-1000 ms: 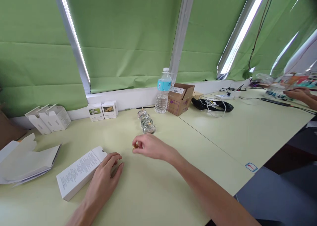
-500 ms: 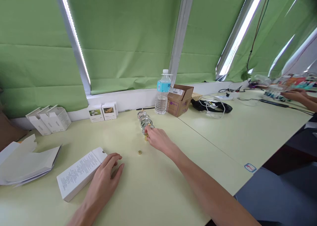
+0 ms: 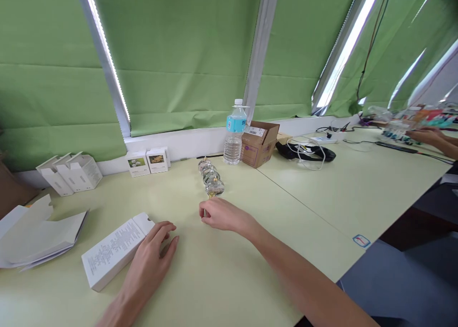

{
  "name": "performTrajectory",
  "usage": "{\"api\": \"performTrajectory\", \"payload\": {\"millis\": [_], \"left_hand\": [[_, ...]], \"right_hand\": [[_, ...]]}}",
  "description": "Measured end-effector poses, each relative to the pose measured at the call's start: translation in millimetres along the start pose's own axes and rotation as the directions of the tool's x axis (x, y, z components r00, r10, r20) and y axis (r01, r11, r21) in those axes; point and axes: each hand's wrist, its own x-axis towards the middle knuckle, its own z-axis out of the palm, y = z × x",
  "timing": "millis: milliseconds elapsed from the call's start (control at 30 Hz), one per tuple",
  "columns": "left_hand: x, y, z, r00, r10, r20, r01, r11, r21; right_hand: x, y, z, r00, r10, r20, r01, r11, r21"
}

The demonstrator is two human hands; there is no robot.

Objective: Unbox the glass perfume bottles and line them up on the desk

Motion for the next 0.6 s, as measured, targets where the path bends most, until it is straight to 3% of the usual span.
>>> {"api": "performTrajectory", "payload": {"millis": [300, 600], "left_hand": [[-2, -1, -0.3, 1.000, 0.008, 0.008, -0.008, 1.000, 0.000], [-3, -3, 1.1, 0.999, 0.040, -0.013, -0.039, 0.998, 0.041]], "right_hand": [[4, 38, -11, 0.968, 0.239, -0.078, -0.244, 0.967, -0.073], [4, 35, -21, 0.943, 0.307, -0.127, -0.320, 0.943, -0.092]]}}
